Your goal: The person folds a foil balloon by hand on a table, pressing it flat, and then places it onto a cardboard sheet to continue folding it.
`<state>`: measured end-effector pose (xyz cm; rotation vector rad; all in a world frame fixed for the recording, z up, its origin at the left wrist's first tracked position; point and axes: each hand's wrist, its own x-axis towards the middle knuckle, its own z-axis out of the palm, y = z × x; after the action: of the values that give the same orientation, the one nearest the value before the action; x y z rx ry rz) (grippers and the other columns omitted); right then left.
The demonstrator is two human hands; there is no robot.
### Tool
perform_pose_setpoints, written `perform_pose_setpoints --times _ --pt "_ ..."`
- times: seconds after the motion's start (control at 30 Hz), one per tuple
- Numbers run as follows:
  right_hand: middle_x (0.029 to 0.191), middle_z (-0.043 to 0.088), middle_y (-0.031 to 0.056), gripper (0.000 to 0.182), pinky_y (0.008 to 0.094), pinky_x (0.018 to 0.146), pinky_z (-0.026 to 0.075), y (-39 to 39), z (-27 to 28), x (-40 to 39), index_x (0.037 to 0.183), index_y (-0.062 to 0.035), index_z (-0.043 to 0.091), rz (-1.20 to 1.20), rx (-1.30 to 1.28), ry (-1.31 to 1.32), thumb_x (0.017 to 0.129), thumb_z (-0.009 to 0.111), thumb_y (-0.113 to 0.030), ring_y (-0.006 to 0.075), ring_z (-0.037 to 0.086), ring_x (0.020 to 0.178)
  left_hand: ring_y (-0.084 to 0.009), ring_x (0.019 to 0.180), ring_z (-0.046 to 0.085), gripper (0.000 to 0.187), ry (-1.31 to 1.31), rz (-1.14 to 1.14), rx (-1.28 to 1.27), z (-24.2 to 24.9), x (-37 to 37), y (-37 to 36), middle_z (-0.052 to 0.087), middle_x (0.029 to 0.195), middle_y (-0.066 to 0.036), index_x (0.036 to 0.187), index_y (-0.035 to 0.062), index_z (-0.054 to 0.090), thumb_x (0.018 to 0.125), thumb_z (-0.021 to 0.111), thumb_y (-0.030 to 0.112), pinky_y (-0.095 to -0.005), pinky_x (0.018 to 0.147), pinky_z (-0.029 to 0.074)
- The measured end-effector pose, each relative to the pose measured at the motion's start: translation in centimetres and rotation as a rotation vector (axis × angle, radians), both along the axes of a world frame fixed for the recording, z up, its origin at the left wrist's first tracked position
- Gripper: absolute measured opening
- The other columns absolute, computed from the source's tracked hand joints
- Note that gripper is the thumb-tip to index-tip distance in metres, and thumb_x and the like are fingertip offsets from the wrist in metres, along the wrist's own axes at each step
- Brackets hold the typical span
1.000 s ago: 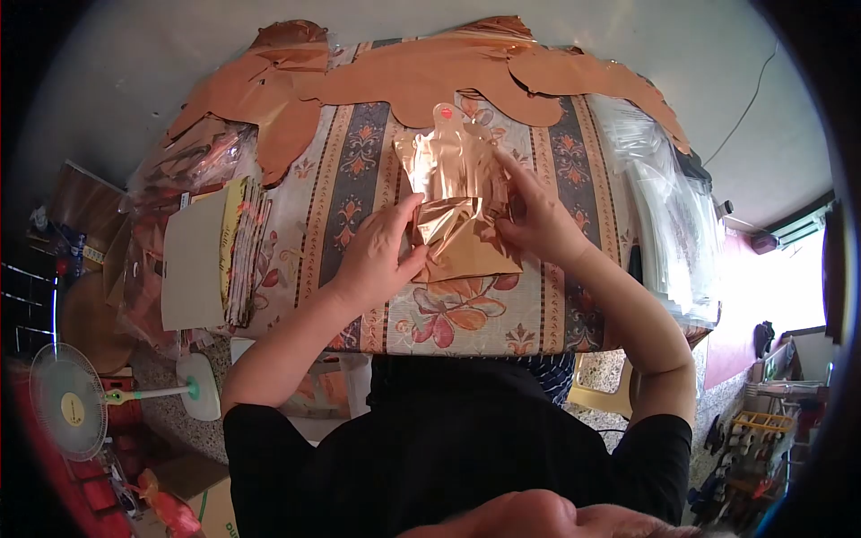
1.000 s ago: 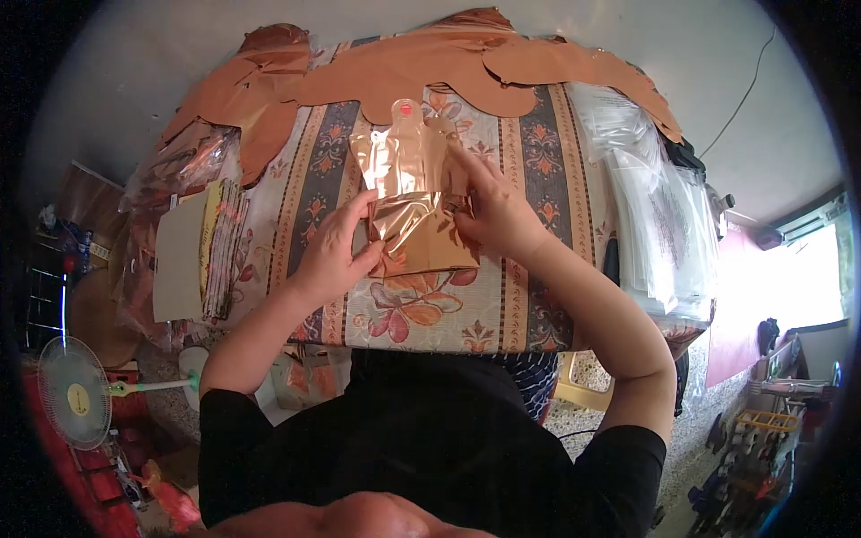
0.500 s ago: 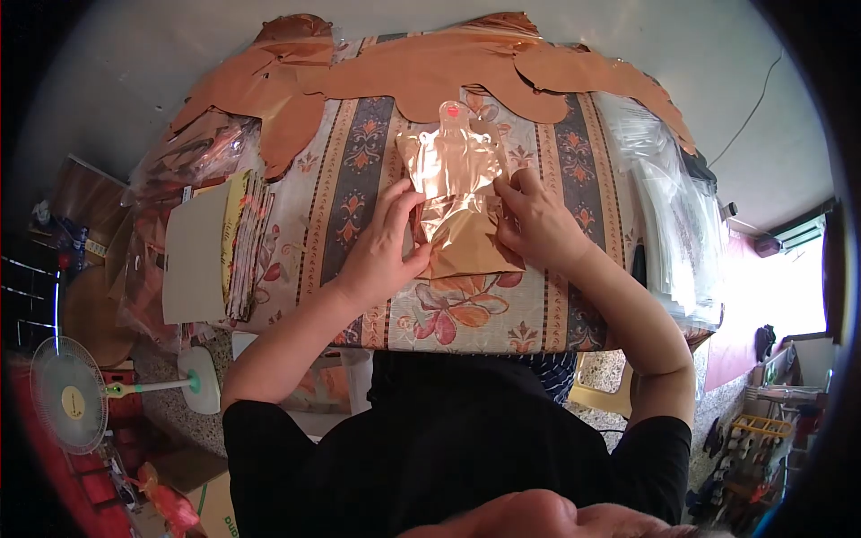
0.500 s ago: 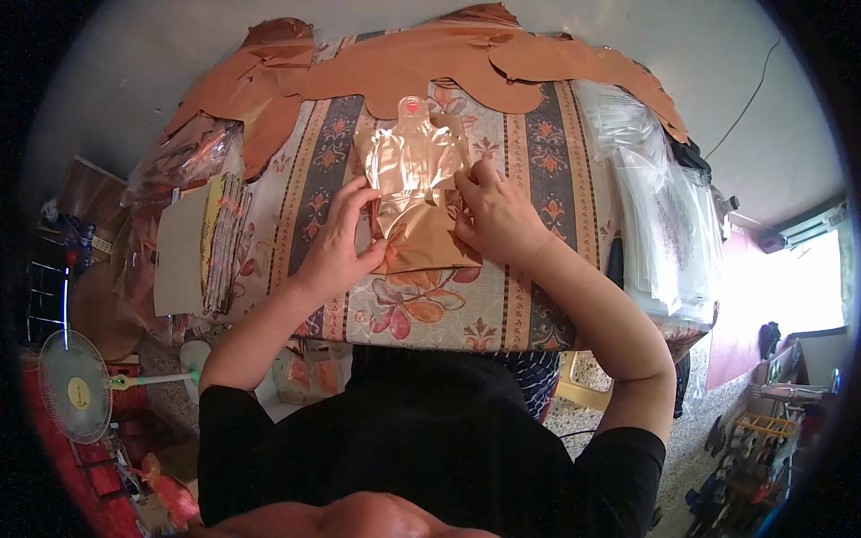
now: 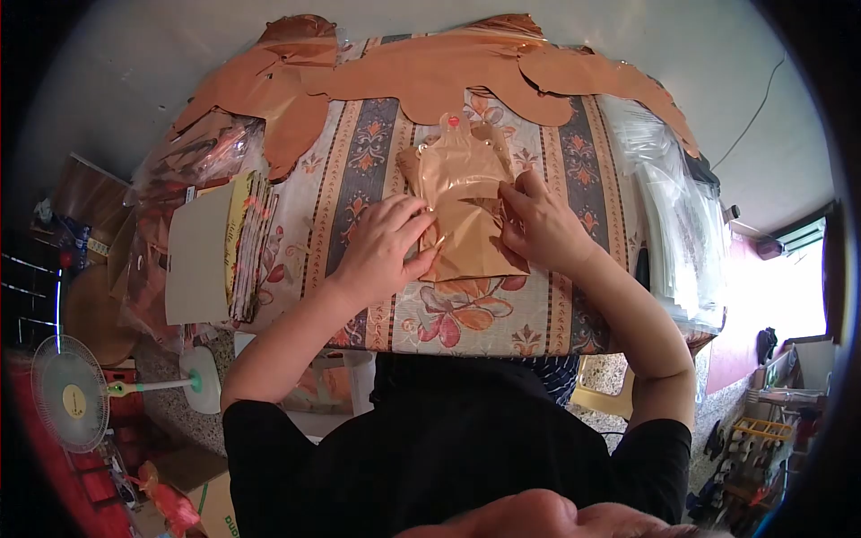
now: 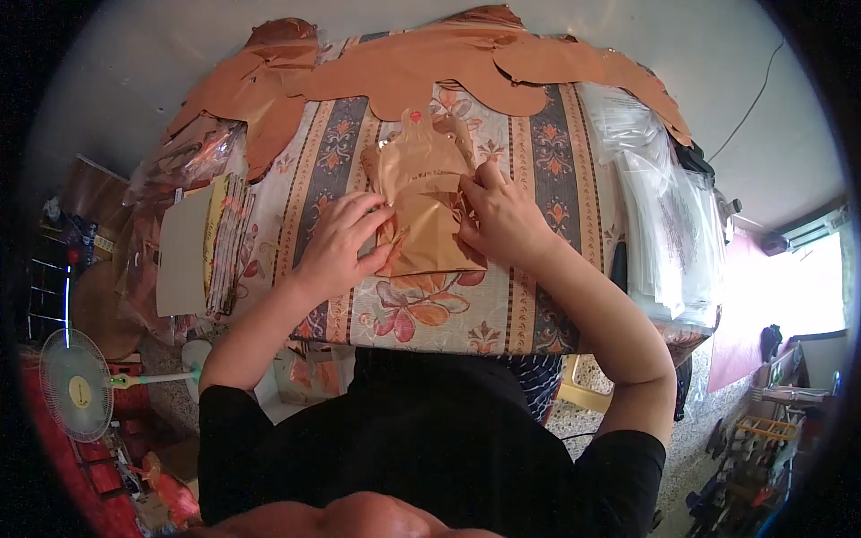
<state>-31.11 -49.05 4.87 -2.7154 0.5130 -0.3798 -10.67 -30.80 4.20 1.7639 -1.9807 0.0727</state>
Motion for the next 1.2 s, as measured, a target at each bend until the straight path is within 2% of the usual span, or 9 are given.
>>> perform_pose_setpoints --times 0.1,0.2,0.43,0.5,0.7,0.77,0.83,1.1,1.2 --pt "0.111 0.049 0.0197 0.052 0.0416 0.086 0.050 0.0 0.0 -0.1 0.124 0.0020 0.055 0.001 -0.016 -0.019 0.078 0.068 -0.018 0.0369 0.058 0.099 -0.0303 0.126 0.046 0.043 -0.060 -0.048 -0.009 0.3 0.3 -0.3 0.055 0.125 -0.014 0.119 -0.0003 0.059 0.082 0.067 0.023 -0.0442 0.107 0.037" --pt "0.106 0.049 0.0185 0.042 0.0431 0.086 0.049 -0.1 -0.1 0.0 0.114 0.0001 0.055 0.008 0.003 -0.033 0.079 0.063 -0.020 0.0353 0.056 0.100 -0.0296 0.128 0.045 0.047 -0.169 -0.117 -0.003 0.6 1.0 -0.9 0.054 0.128 -0.015 0.123 -0.0006 0.056 0.085 0.063 0.025 -0.0431 0.110 0.035" --pt "0.106 0.052 0.0153 0.046 0.0406 0.084 0.049 -0.8 -0.6 -1.1 0.120 -0.0020 0.059 0.002 0.006 -0.120 0.079 0.067 -0.018 0.0335 0.059 0.096 -0.0298 0.130 0.043 0.046 -0.045 -0.154 0.064 0.8 1.0 -1.2 0.051 0.131 -0.014 0.125 0.0033 0.055 0.085 0.059 0.025 -0.0433 0.112 0.034" --pt "0.105 0.053 0.0149 0.045 0.0403 0.084 0.049 -1.0 -0.7 -1.3 0.120 -0.0025 0.059 0.020 -0.007 -0.160 0.079 0.068 -0.019 0.0333 0.059 0.096 -0.0323 0.130 0.043 0.050 -0.036 -0.141 0.104 1.0 1.0 -1.2 0.047 0.138 -0.015 0.129 0.0042 0.055 0.081 0.061 0.017 -0.0437 0.110 0.037" --pt "0.119 0.056 0.0144 0.043 0.0416 0.098 0.041 -0.7 -0.6 -0.9 0.120 -0.0037 0.060 0.002 -0.124 -0.255 0.081 0.068 -0.020 0.0325 0.053 0.115 -0.0329 0.130 0.043 0.049 -0.048 -0.152 0.098 0.7 1.2 -1.2 0.048 0.137 -0.015 0.129 0.0036 0.055 0.082 0.061 0.017 -0.0441 0.110 0.036" --pt "0.132 0.054 0.0144 0.044 0.0422 0.105 0.036 -0.9 -1.4 -1.0 0.123 -0.0017 0.059 0.035 -0.257 -0.157 0.083 0.065 -0.020 0.0307 0.049 0.125 -0.0326 0.130 0.044 0.048 -0.041 -0.150 0.089 0.7 1.2 -1.2 0.049 0.136 -0.014 0.128 0.0037 0.055 0.082 0.061 0.018 -0.0441 0.110 0.036" --pt "0.134 0.054 0.0143 0.045 0.0421 0.105 0.035 -1.0 -1.5 -1.0 0.124 -0.0006 0.058 0.035 -0.275 -0.135 0.084 0.063 -0.021 0.0300 0.048 0.126 -0.0324 0.130 0.044 0.047 -0.034 -0.151 0.079 0.5 1.3 -1.4 0.049 0.135 -0.014 0.127 0.0038 0.056 0.083 0.061 0.018 -0.0440 0.110 0.037" --pt "0.136 0.054 0.0137 0.045 0.0413 0.106 0.036 -0.7 -1.7 -0.9 0.126 0.0011 0.057 0.030 -0.351 -0.083 0.087 0.059 -0.023 0.0285 0.049 0.127 -0.0303 0.120 0.047 0.063 -0.152 -0.123 0.011 0.7 0.9 -2.2 0.052 0.123 -0.013 0.123 0.0059 0.056 0.083 0.065 0.054 -0.0461 0.107 0.033" --pt "0.136 0.054 0.0139 0.046 0.0411 0.106 0.036 -0.7 -1.6 -0.9 0.127 0.0008 0.056 0.026 -0.355 -0.071 0.087 0.060 -0.022 0.0285 0.049 0.127 -0.0303 0.121 0.045 0.064 -0.198 -0.118 0.032 0.9 0.3 -2.1 0.051 0.124 -0.013 0.125 0.0063 0.056 0.084 0.063 0.055 -0.0459 0.107 0.033"
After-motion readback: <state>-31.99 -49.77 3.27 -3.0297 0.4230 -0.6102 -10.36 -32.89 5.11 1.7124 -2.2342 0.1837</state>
